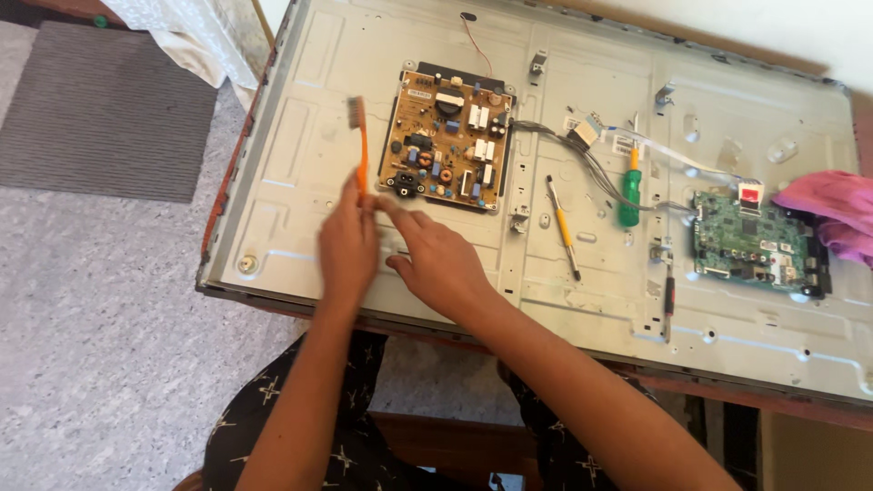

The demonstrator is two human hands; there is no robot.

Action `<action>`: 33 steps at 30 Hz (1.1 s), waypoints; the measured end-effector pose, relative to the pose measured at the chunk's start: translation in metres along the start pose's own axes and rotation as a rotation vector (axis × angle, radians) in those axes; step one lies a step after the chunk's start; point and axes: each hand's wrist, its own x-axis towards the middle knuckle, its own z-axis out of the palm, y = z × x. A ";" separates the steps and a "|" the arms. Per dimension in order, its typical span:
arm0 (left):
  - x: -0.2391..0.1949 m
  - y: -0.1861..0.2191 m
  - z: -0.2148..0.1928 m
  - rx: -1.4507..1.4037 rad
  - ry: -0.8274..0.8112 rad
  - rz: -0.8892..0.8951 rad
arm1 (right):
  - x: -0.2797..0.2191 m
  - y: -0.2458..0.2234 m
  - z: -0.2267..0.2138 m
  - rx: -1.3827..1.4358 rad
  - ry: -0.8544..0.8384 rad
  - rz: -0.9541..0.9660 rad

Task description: The person cleans the interior of a disassembled television using a toothbrush and a cloth. They brush dust from a circuit board and wipe the metal chassis, then handle a small white cable and wipe the surface again.

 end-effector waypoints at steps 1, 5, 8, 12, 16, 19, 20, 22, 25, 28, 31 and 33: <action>0.002 -0.005 -0.005 0.095 -0.016 0.004 | -0.001 0.001 -0.003 -0.026 -0.006 0.001; 0.003 -0.018 -0.014 0.316 -0.020 0.003 | -0.002 0.002 -0.017 -0.122 -0.026 0.030; -0.002 -0.018 -0.007 0.397 0.025 0.048 | -0.002 0.005 -0.022 -0.144 -0.037 0.062; -0.006 -0.022 0.005 0.526 0.047 0.094 | -0.006 0.015 -0.023 -0.170 -0.001 0.020; -0.007 -0.028 0.006 0.605 0.078 0.149 | -0.010 0.020 -0.028 -0.167 -0.056 0.069; -0.008 -0.023 0.003 0.626 0.071 0.163 | -0.016 0.027 -0.042 -0.172 -0.062 0.101; -0.008 -0.021 0.000 0.629 0.066 0.169 | -0.017 0.030 -0.047 -0.177 -0.028 0.082; -0.011 -0.018 -0.003 0.644 0.068 0.194 | -0.021 0.040 -0.059 -0.180 0.036 0.068; -0.018 -0.017 -0.002 0.687 0.077 0.230 | -0.031 0.061 -0.079 -0.167 0.105 0.137; -0.020 -0.020 0.001 0.734 0.080 0.224 | -0.046 0.087 -0.102 -0.148 0.163 0.248; -0.018 -0.023 0.001 0.774 0.037 0.211 | -0.066 0.113 -0.118 -0.175 0.277 0.283; -0.020 -0.026 0.004 0.783 -0.056 0.168 | -0.080 0.132 -0.120 -0.158 0.333 0.313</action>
